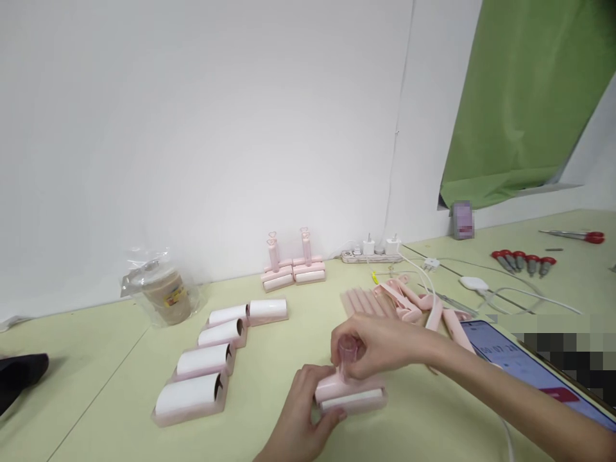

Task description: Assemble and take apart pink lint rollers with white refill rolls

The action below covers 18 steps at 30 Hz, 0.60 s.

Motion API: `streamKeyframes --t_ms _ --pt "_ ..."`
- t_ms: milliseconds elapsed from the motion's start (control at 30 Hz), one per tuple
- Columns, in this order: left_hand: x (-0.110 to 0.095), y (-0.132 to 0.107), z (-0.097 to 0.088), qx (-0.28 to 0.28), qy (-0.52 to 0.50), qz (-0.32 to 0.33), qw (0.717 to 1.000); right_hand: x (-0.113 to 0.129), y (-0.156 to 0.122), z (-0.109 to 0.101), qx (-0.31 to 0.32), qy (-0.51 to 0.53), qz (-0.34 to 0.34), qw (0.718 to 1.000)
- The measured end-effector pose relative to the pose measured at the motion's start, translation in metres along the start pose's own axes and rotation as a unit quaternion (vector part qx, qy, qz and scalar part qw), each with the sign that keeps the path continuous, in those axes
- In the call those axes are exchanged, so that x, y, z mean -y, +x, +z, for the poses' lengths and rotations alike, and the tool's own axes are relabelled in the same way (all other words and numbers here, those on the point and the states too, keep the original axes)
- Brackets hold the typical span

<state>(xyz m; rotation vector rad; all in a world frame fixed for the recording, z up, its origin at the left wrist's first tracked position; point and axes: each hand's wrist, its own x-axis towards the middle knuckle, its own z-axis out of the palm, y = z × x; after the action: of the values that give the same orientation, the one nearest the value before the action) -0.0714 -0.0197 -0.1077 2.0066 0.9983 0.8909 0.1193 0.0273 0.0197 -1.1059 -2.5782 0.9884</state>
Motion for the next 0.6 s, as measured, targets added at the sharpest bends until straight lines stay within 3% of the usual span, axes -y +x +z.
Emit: streamKeyframes --t_ms 133,300,367,467,600 --pt "0.008 -0.002 0.004 -0.023 -0.033 -0.047 0.998 -0.004 -0.002 0.016 -0.074 0.001 0.031 0.997" --pt "0.009 0.001 0.006 -0.059 -0.082 -0.088 0.991 -0.03 -0.015 0.015 -0.088 0.121 -0.028 0.988" --pt "0.009 0.003 0.004 -0.043 -0.096 -0.09 0.99 -0.047 -0.027 0.006 -0.188 0.051 -0.021 0.981" --pt "0.016 0.005 -0.001 -0.007 -0.112 -0.097 0.989 -0.071 -0.051 -0.009 -0.325 -0.108 0.032 0.939" --pt "0.022 0.009 -0.013 0.005 -0.132 -0.088 0.987 -0.09 -0.069 -0.012 -0.332 -0.2 0.068 0.919"
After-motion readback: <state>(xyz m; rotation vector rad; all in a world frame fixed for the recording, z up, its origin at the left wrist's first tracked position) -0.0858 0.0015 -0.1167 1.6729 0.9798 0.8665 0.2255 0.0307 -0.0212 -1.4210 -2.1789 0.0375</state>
